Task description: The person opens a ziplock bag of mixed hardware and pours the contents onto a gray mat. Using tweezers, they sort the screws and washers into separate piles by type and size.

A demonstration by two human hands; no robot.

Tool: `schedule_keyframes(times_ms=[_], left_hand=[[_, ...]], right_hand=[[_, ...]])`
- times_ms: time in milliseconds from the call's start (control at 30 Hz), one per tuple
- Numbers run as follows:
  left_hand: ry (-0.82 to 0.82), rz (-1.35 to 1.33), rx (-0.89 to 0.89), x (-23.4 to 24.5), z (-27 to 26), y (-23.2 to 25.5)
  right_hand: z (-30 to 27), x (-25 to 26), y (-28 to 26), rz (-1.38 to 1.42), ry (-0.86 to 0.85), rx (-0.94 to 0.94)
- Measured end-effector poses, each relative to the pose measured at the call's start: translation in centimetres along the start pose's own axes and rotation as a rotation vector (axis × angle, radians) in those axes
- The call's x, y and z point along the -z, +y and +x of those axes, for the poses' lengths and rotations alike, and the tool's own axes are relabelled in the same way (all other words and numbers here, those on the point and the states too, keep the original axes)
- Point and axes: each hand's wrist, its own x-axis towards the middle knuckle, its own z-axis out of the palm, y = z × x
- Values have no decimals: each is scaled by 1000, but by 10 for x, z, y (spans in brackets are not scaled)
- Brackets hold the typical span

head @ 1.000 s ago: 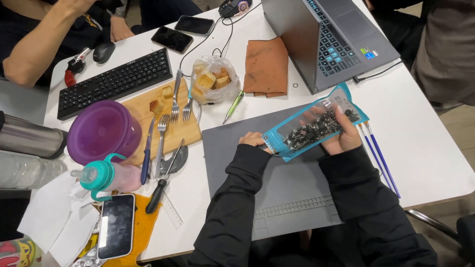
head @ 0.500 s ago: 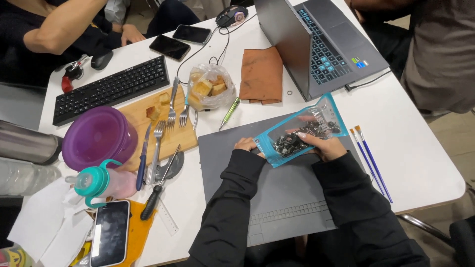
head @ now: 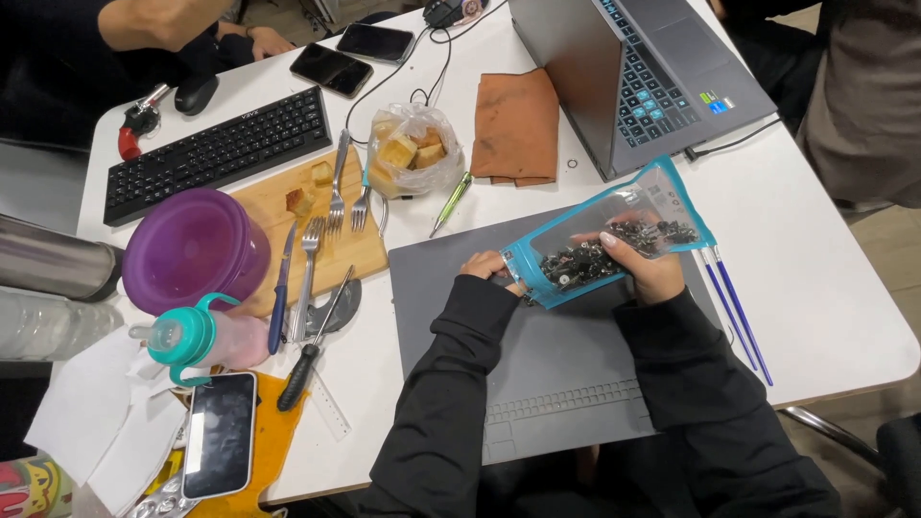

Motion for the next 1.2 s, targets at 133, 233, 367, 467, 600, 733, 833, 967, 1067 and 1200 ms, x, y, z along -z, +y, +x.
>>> schedule_keyframes(times_ms=[133,233,367,467,600,733,833,967,1067,1200], left_hand=[[9,-52,-27,6,-1,8],[20,-115,-42,7,-2,8],[50,-161,-66,0,2,-6],[38,-150,-50,7,-2,13],[59,-172,-32,14,-7,34],[48,-173,-9,17,-9,49],[50,-172,-12,17,-10,55],[56,-177,-33,17,-11,59],[60,-124,-70,7,-4,24],[57,-146,-37,17,-10,54]], right_hand=[[-9,-13,-27,-9,5,8],[-18,-27,-40,24,65,4],[-17,-28,-34,178,182,-32],[-6,-5,-7,206,176,-50],[-4,-2,-10,322,167,-147],[5,18,23,321,455,-230],[12,33,40,299,541,-235],[11,21,23,290,520,-309],[20,53,77,263,428,-300],[17,45,53,257,435,-299]])
